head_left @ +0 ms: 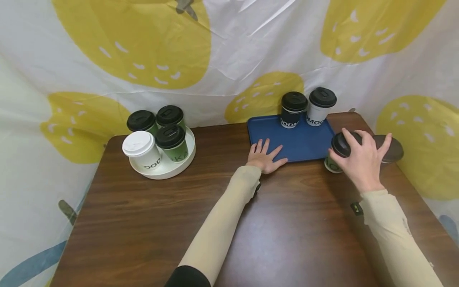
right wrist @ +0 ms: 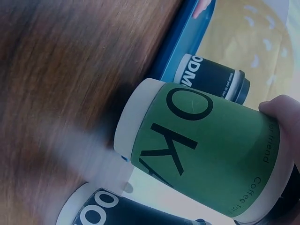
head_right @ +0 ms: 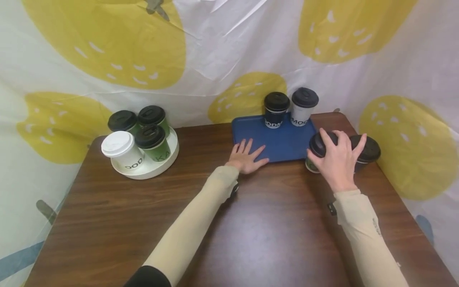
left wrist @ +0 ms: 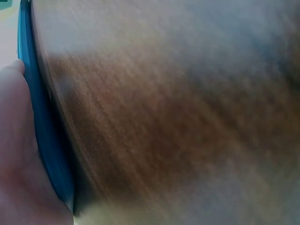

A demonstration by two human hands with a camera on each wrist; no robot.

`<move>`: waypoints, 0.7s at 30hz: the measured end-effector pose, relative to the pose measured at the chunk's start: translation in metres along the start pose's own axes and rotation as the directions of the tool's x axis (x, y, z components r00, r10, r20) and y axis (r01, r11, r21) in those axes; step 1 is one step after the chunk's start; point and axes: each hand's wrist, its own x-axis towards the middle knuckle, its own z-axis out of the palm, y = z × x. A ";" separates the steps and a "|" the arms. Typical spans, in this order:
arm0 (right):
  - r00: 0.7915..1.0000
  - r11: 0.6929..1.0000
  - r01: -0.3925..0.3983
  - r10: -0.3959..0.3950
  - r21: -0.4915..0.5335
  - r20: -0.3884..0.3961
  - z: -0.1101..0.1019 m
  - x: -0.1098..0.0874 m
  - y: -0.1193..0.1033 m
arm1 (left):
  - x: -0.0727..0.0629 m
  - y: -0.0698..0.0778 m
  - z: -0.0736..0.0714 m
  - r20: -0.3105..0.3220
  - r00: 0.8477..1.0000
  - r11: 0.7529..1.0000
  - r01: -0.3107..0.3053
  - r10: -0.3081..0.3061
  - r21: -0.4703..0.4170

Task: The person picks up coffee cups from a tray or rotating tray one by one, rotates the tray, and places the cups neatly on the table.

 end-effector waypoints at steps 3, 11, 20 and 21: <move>1.000 1.000 0.002 -0.002 -0.002 0.009 0.000 -0.002 0.000 | 0.008 -0.002 0.005 0.034 0.999 1.000 0.016 -0.016 -0.002; 1.000 1.000 0.016 -0.016 0.001 0.009 0.006 -0.012 0.005 | 0.027 -0.006 0.015 0.071 0.997 0.999 0.040 -0.041 0.022; 1.000 0.999 0.031 -0.031 -0.020 -0.005 0.003 -0.011 0.009 | 0.013 -0.001 0.006 0.045 0.999 1.000 0.023 -0.022 -0.007; 0.999 0.999 0.033 -0.033 -0.026 -0.005 0.003 -0.011 0.010 | 0.008 0.000 0.003 0.036 0.999 1.000 0.019 -0.018 -0.007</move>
